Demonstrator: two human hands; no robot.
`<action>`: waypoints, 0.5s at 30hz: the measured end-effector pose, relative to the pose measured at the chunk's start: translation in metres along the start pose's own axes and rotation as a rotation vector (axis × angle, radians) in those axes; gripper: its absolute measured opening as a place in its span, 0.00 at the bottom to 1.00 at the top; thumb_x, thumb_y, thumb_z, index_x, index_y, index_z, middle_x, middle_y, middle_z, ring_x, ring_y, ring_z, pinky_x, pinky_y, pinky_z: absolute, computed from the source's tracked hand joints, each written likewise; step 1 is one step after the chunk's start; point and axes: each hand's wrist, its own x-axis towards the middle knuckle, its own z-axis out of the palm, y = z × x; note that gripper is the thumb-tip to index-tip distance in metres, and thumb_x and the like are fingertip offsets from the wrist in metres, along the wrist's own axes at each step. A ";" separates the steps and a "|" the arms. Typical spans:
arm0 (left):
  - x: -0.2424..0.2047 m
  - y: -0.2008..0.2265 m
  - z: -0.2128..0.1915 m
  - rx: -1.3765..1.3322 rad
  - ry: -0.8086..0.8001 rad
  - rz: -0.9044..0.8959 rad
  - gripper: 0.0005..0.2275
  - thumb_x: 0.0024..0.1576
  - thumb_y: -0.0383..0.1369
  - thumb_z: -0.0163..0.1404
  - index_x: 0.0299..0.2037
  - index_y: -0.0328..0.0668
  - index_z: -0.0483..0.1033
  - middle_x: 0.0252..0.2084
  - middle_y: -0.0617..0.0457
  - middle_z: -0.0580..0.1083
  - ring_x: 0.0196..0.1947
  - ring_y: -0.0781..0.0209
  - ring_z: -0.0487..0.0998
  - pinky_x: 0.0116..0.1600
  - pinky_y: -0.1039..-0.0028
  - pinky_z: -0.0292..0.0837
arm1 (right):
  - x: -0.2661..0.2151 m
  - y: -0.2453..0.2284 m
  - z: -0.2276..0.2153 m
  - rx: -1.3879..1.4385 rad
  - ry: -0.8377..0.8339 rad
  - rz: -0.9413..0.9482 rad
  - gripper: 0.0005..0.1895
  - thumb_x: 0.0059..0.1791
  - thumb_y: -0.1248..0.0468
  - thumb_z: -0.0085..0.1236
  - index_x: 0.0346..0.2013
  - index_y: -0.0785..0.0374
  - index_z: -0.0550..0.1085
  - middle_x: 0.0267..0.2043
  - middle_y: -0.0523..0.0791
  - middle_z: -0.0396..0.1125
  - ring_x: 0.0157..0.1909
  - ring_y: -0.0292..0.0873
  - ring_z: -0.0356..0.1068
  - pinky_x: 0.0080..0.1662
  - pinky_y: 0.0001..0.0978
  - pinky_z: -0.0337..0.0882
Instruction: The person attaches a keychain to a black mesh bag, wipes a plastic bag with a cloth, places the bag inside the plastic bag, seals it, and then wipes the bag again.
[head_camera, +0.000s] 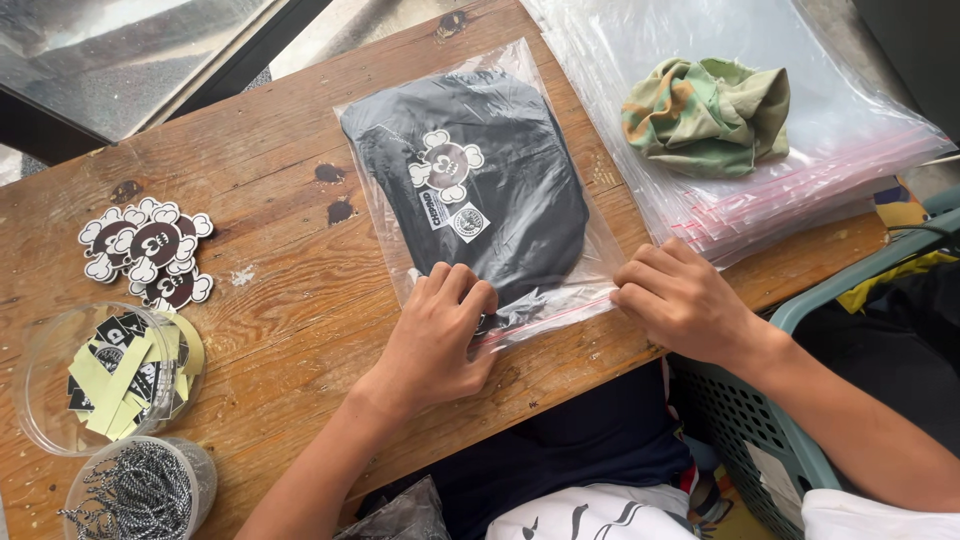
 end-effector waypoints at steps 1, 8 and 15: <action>0.000 0.000 0.000 0.001 0.001 -0.002 0.17 0.40 0.37 0.60 0.37 0.48 0.67 0.34 0.54 0.62 0.36 0.52 0.66 0.37 0.66 0.62 | 0.000 0.000 0.000 0.001 0.000 -0.002 0.09 0.47 0.69 0.59 0.25 0.56 0.70 0.28 0.40 0.63 0.33 0.44 0.66 0.36 0.34 0.63; 0.001 0.001 -0.002 0.008 0.004 0.009 0.16 0.40 0.36 0.60 0.36 0.48 0.68 0.33 0.53 0.62 0.36 0.52 0.66 0.36 0.67 0.61 | 0.006 -0.003 0.003 0.001 -0.023 0.049 0.06 0.47 0.64 0.61 0.30 0.56 0.71 0.29 0.40 0.63 0.34 0.44 0.66 0.35 0.34 0.63; 0.000 0.000 0.000 0.002 0.014 0.015 0.18 0.38 0.36 0.60 0.36 0.48 0.68 0.33 0.53 0.63 0.36 0.51 0.66 0.36 0.66 0.61 | 0.008 -0.006 0.008 0.023 0.057 -0.049 0.09 0.49 0.68 0.57 0.25 0.57 0.71 0.27 0.41 0.61 0.29 0.44 0.63 0.32 0.35 0.60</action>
